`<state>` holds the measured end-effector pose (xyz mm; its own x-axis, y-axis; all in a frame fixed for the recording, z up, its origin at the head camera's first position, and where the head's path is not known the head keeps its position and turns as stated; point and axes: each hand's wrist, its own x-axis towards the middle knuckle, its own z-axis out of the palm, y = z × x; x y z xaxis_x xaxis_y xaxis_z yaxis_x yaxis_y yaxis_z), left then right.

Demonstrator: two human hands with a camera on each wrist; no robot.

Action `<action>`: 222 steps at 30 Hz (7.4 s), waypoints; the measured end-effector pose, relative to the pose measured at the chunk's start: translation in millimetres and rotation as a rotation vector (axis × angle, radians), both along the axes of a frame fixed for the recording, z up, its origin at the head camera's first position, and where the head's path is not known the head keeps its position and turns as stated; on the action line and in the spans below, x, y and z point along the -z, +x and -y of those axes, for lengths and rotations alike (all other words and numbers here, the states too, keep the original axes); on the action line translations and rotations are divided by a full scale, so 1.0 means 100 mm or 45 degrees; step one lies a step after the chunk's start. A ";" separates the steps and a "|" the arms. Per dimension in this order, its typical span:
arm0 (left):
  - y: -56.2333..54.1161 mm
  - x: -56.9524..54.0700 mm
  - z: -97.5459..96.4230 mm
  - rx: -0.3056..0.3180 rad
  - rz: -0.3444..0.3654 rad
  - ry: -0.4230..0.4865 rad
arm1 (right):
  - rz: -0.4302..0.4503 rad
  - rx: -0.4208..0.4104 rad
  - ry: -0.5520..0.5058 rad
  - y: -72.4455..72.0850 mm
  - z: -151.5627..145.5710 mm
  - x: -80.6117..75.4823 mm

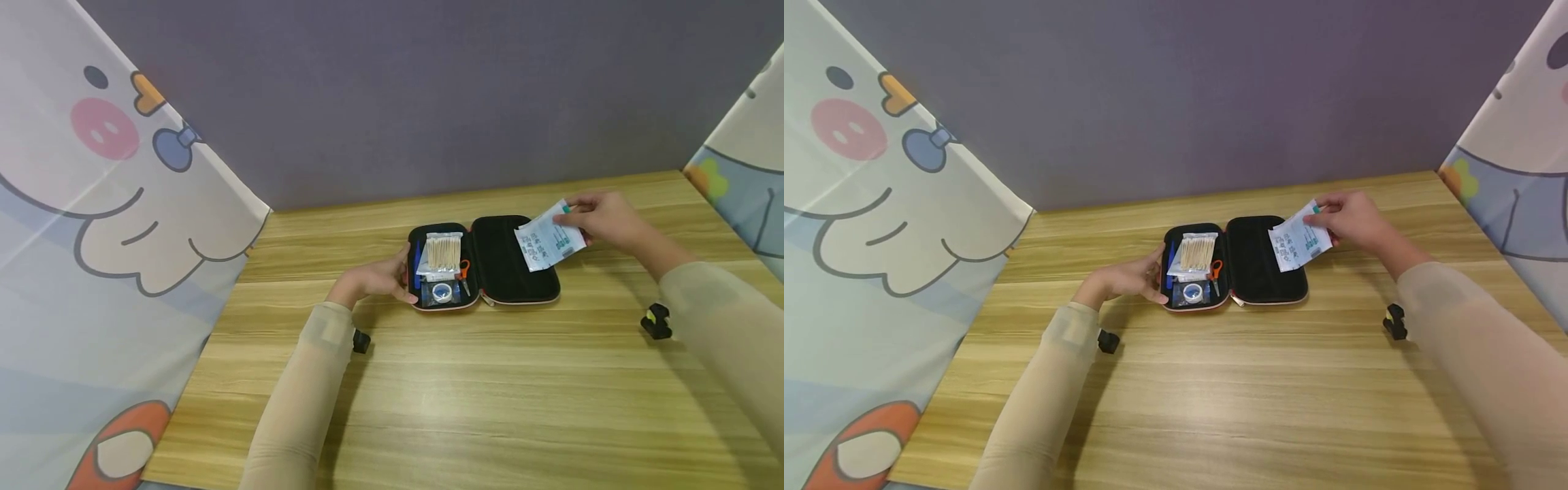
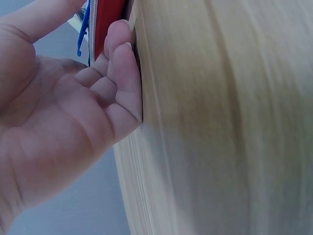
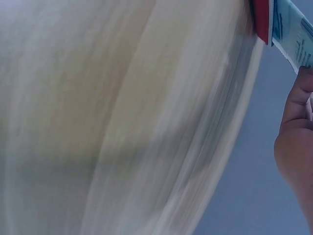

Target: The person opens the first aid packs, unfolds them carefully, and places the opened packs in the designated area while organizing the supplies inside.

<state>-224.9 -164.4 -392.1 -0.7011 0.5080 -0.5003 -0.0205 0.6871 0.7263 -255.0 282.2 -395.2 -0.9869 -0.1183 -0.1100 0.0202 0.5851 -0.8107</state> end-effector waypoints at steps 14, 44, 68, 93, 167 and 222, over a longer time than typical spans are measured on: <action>0.01 0.00 -0.01 -0.006 0.024 0.023 | -0.068 -0.009 0.069 0.01 0.20 -0.07; 0.04 -0.01 0.01 -0.013 0.011 0.022 | -0.210 -0.235 0.498 0.11 0.30 0.06; 0.02 0.03 0.01 -0.017 0.000 0.009 | -0.329 -0.582 0.502 0.24 0.19 0.20; 0.03 0.00 -0.01 -0.025 0.031 0.028 | -0.337 -0.694 0.486 0.11 0.37 0.22; 0.03 -0.04 -0.04 -0.019 0.017 -0.049 | -0.242 -0.690 0.540 0.04 0.45 0.01; 0.04 -0.02 -0.01 -0.035 0.038 0.000 | -0.141 -0.532 0.306 0.14 1.74 0.02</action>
<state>-221.4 -162.9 -389.8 -0.6999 0.4885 -0.5211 -0.0610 0.6860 0.7251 -241.3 108.2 -397.5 -0.8677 -0.4906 -0.0799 -0.3345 0.6953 -0.6361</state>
